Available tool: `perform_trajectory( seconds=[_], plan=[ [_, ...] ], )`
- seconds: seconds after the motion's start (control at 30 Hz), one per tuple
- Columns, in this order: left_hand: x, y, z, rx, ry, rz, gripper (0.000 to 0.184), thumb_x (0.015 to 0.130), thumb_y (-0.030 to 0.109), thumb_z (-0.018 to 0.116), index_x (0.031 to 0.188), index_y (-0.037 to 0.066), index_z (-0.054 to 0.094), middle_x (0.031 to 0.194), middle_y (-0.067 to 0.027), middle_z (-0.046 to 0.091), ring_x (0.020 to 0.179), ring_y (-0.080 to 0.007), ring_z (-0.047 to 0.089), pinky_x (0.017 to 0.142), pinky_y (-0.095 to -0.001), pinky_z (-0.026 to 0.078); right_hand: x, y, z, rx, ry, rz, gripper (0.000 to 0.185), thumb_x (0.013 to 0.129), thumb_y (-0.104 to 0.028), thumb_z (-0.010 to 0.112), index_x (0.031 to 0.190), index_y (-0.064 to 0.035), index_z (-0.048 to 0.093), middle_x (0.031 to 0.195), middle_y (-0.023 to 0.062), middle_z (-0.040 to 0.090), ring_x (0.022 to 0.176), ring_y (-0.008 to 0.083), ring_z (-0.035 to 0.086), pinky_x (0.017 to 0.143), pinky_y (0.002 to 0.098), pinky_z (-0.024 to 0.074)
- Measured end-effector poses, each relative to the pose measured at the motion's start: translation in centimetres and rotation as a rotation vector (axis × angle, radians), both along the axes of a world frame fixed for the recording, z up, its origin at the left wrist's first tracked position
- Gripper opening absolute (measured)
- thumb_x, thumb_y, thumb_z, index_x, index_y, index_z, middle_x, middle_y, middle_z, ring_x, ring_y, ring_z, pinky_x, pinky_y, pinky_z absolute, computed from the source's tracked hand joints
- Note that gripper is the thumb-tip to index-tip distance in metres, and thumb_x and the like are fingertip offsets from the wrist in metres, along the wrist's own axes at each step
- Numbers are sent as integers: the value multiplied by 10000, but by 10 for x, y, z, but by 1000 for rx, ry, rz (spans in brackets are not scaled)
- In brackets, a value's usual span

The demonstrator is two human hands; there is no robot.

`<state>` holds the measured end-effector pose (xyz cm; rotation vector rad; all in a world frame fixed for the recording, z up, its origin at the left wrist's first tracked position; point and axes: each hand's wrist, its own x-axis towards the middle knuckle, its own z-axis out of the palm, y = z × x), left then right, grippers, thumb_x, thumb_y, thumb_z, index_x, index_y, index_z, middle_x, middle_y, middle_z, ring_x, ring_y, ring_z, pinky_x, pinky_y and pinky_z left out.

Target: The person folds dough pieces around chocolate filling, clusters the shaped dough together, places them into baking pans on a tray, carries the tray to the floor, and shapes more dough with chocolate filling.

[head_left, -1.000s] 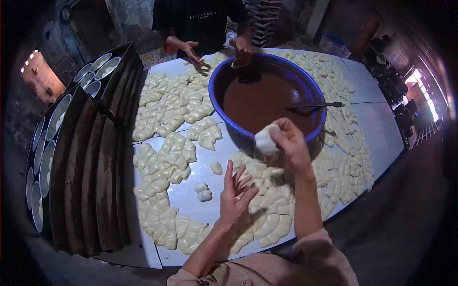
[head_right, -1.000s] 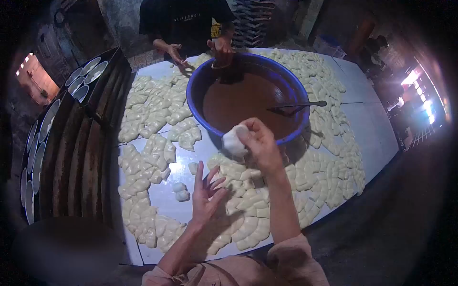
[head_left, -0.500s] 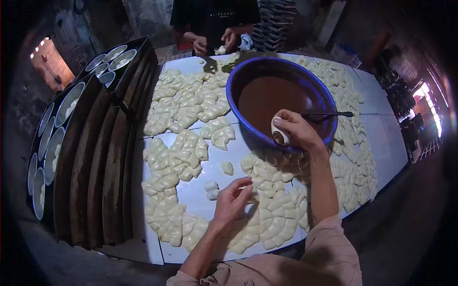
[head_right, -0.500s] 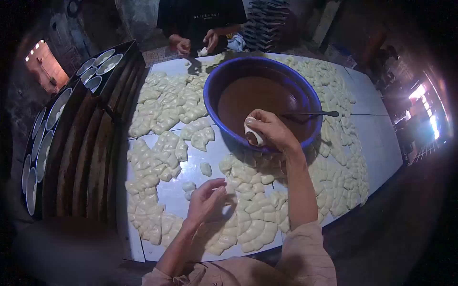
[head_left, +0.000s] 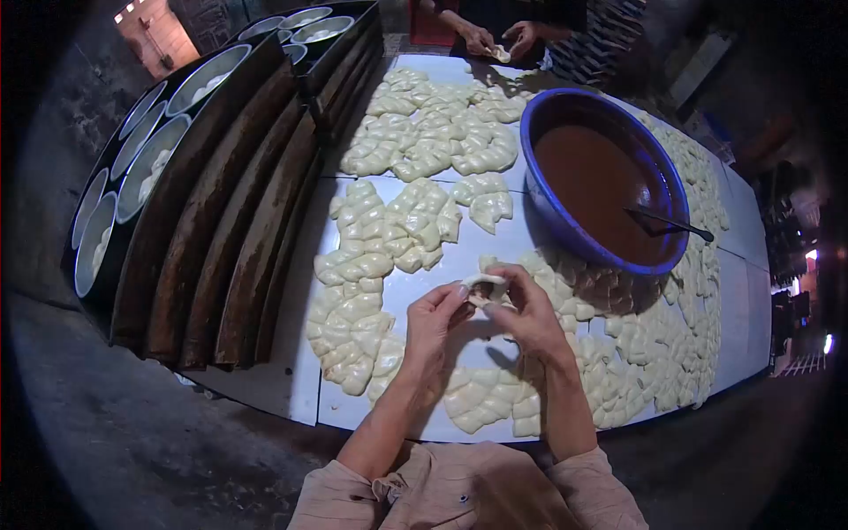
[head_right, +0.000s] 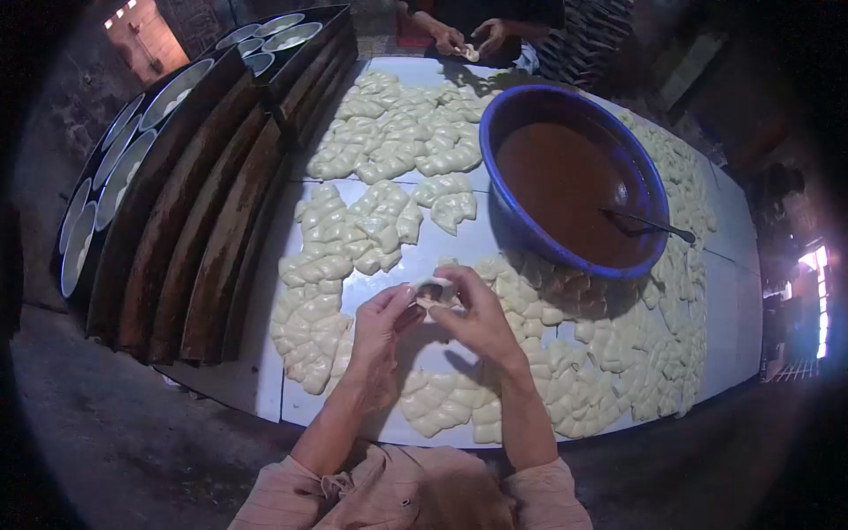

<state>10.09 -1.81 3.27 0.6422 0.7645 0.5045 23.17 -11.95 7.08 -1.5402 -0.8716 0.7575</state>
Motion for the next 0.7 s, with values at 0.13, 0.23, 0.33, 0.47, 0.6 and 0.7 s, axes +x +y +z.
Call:
perform_trajectory(
  seconds=[0.13, 0.23, 0.33, 0.47, 0.6, 0.7],
  plan=[
    [-15, 5, -2, 168, 37, -3, 350, 941, 118, 690, 1240, -57, 640, 1010, -84, 714, 825, -100, 659, 742, -230, 556, -31, 12, -12, 29, -454, -48, 377, 845, -93, 739, 1201, -22, 638, 1318, 183, 525, 1057, 266, 645, 882, 320, 522],
    [-20, 4, 11, 340, 50, 57, 343, 922, 133, 721, 1220, -29, 668, 1005, -66, 719, 835, -90, 655, 721, -228, 549, -44, 24, -27, 95, -518, -181, 237, 854, 25, 701, 1080, -45, 725, 1093, 114, 630, 871, 190, 670, 733, 268, 544],
    [-23, 14, 6, 366, 121, -17, 403, 905, 177, 741, 1238, -29, 647, 1036, -73, 714, 910, -131, 669, 775, -267, 565, -49, 30, -15, 68, -427, -188, 147, 884, -25, 671, 1020, -8, 724, 864, 86, 679, 773, 190, 677, 700, 308, 530],
    [-23, 32, 15, 185, 93, -113, 365, 900, 254, 751, 1178, 28, 680, 989, -49, 716, 887, -115, 676, 689, -252, 557, -41, 31, -26, 8, 40, -70, 206, 917, -78, 656, 1089, 25, 705, 986, 52, 693, 842, 108, 621, 740, 273, 504],
    [-35, 46, 27, 138, 140, -184, 353, 898, 242, 753, 1179, 41, 680, 992, -37, 710, 862, -112, 680, 684, -249, 564, -41, 13, -5, 71, 34, 186, 380, 921, -87, 663, 1295, -27, 633, 1181, 85, 640, 1005, 129, 599, 786, 257, 493],
    [-40, 40, 28, 202, 144, -209, 364, 896, 229, 752, 1190, 27, 676, 1000, -51, 709, 865, -128, 688, 696, -258, 579, -38, 10, -22, 85, -87, 145, 384, 878, -83, 720, 1256, -38, 664, 1147, 74, 643, 970, 133, 595, 805, 257, 485]
  ],
)
